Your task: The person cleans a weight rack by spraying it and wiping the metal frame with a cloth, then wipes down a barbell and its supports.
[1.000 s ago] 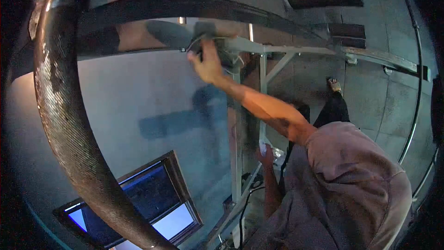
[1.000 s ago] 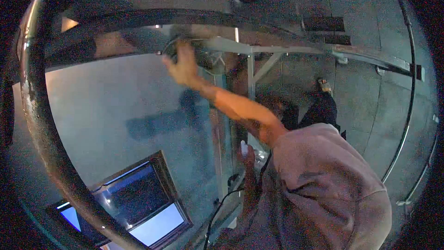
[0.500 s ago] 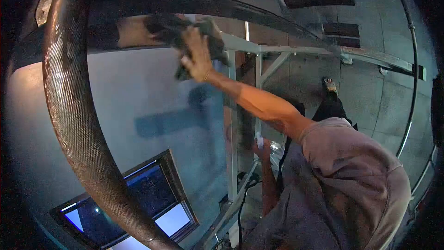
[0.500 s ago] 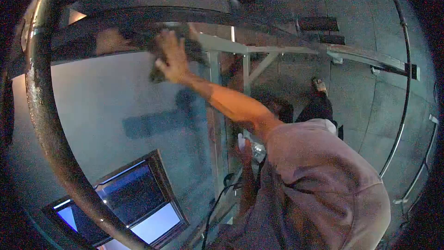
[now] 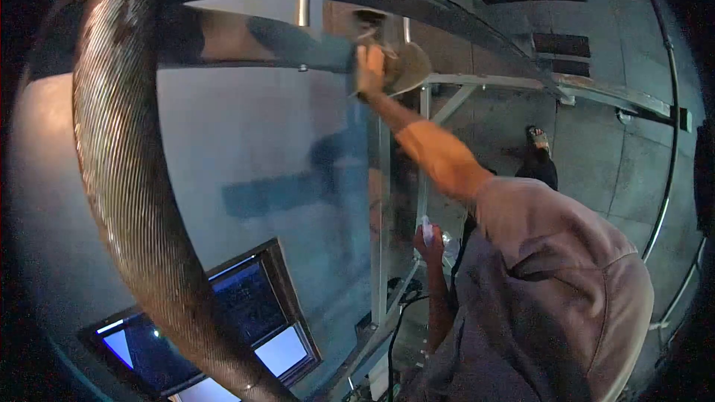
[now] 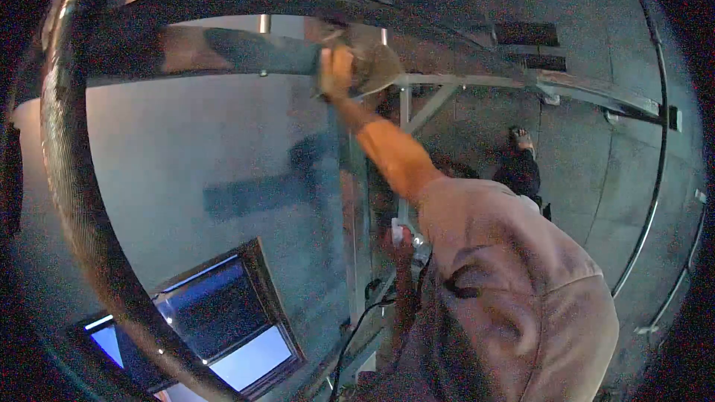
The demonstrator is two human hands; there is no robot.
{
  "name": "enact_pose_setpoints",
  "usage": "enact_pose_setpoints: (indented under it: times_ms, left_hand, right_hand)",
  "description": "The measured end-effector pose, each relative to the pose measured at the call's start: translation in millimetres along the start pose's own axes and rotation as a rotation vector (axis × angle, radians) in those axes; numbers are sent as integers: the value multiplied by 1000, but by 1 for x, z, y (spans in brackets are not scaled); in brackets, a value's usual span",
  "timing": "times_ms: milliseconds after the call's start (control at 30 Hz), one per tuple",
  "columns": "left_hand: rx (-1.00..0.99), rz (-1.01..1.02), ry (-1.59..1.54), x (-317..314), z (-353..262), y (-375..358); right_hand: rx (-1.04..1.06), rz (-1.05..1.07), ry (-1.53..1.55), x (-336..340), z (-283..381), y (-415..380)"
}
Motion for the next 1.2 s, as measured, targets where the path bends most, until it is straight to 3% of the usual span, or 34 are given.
enact_pose_setpoints:
  times_ms: [33, 67, 100, 167, 233, 267, 300, 333, 467, 500, 567, 667, 700, 733, 767, 800, 867, 933, 1033, 1067, 1167, 1200]
  left_hand:
    - [-80, 3, 5, 0, 2, -1]
    - [134, 49, -187, -2, 23, -11]
    - [343, 99, -384, -8, 41, -18]
    - [396, 167, -412, -22, 55, -23]
    - [89, 199, -42, -7, -2, -4]
    - [13, 160, -31, -4, -7, 1]
    - [-58, 120, -28, -5, -11, 2]
    - [-75, 114, -35, -11, -15, 4]
    - [30, 227, -53, -20, -23, 17]
    - [117, 343, -155, -15, -38, 26]
    - [-167, -165, 204, -60, 15, 16]
    - [-7, -84, -44, -68, 6, 0]
    - [-60, 37, -81, -47, -37, 18]
    - [-21, 103, -182, -45, -42, 26]
    - [25, 165, -280, -44, -45, 34]
    - [174, 181, -443, -55, -14, 20]
    - [223, 211, -417, -52, -8, 16]
    - [23, 207, -46, -43, -47, 27]
    - [-27, 232, -51, -44, -30, 28]
    - [-101, 95, 37, -45, -25, 22]
    - [-410, -171, 217, -55, -7, 10]
    - [-570, -154, 233, -50, -6, 13]
  right_hand:
    - [-49, -53, -72, -24, -53, 17]
    - [-101, -104, -141, -48, -107, 34]
    - [-146, -78, -337, -40, -72, 30]
    - [-212, -40, -173, -18, 21, 12]
    - [82, -30, -276, -30, 100, -10]
    - [323, -137, -231, -35, 147, -32]
    - [418, -192, -139, -33, 199, -47]
    - [374, 26, -19, -14, 256, -52]
    - [773, 197, 175, -8, 334, -67]
    - [882, 158, 73, -10, 338, -69]
    - [823, 294, -122, -13, 342, -62]
    - [234, 640, 260, 12, 288, -53]
    - [353, 385, 26, 30, 263, -50]
    - [376, 124, -276, 14, 204, -40]
    - [295, 156, -180, 30, 176, -40]
    - [122, 85, -487, 15, 126, -44]
    - [62, -18, -512, -14, 84, -48]
    - [160, 139, -224, -21, 139, -61]
    - [442, 453, 190, -1, 280, -92]
    - [582, 445, 225, -1, 312, -100]
    - [1025, -153, 93, -37, 352, -111]
    - [1150, -284, 35, -37, 362, -111]
Point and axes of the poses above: each hand's wrist, its own y-axis towards the middle knuckle, its own x-axis out of the back of the hand, z = x × y, the point moved 1 cm from there along y, towards the middle knuckle, and after that the axes turned 8 degrees about z, right-handed, at the moved point
